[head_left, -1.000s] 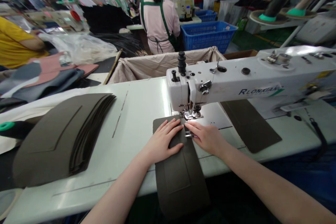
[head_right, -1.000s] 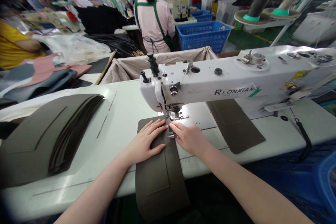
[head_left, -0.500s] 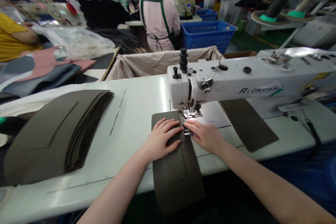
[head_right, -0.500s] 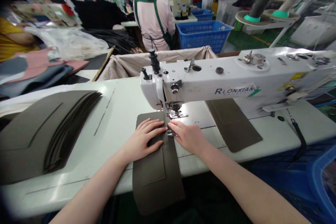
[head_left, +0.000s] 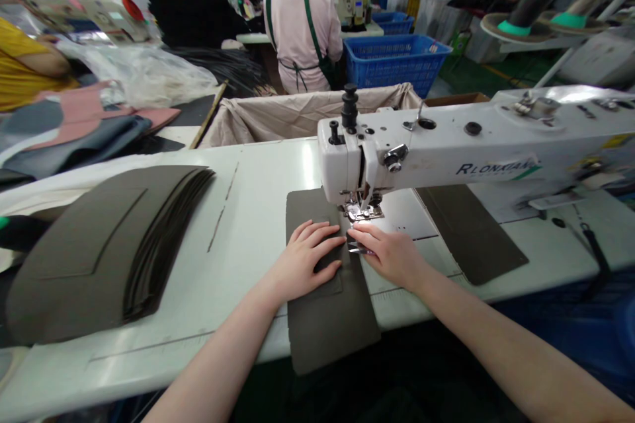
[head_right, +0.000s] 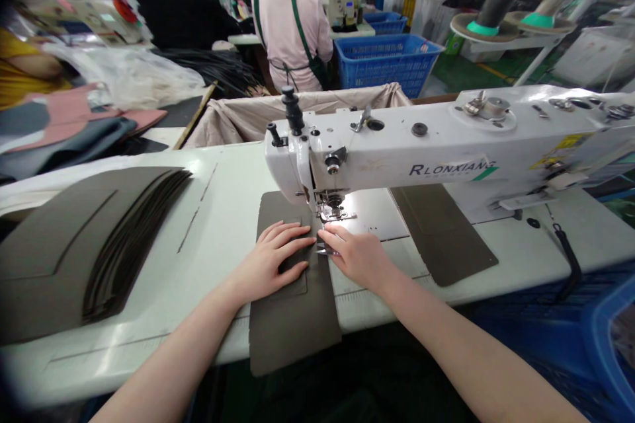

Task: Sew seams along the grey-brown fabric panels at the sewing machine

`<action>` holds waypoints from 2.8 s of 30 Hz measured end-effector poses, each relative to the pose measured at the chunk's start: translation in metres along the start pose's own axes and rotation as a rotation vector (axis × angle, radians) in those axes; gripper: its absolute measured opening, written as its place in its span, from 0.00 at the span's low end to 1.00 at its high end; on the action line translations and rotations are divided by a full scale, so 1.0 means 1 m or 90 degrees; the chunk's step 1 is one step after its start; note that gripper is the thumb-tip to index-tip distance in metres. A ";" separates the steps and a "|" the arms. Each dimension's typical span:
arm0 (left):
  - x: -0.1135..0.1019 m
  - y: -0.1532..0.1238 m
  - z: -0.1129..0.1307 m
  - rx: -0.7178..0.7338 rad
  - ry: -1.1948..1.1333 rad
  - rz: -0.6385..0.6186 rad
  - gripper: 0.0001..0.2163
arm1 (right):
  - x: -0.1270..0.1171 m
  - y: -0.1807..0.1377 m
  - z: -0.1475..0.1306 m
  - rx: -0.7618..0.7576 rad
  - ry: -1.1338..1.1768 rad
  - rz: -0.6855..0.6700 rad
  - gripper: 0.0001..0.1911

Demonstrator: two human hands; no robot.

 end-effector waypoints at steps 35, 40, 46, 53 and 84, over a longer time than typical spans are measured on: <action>0.001 0.001 -0.001 -0.045 -0.003 0.022 0.19 | -0.001 0.000 0.000 -0.001 0.012 0.004 0.25; 0.002 0.001 -0.004 -0.054 0.007 0.029 0.19 | 0.000 0.000 0.002 -0.002 0.010 0.007 0.26; 0.005 0.000 -0.010 -0.070 0.019 0.035 0.20 | 0.002 -0.001 0.002 -0.010 0.012 0.018 0.27; 0.014 -0.002 -0.019 -0.093 0.054 0.034 0.25 | 0.002 0.000 0.002 -0.011 0.006 0.024 0.27; 0.017 -0.002 -0.020 -0.097 0.109 0.008 0.28 | 0.003 0.000 0.001 -0.018 0.014 0.032 0.26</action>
Point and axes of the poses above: each hand's wrist, its own y-axis towards the middle knuckle, its own x-axis out of the palm, z = x × y, the point moved 6 cm from there along y, towards the middle knuckle, and after that the axes turned 15 degrees about x, right-handed, at the moved point
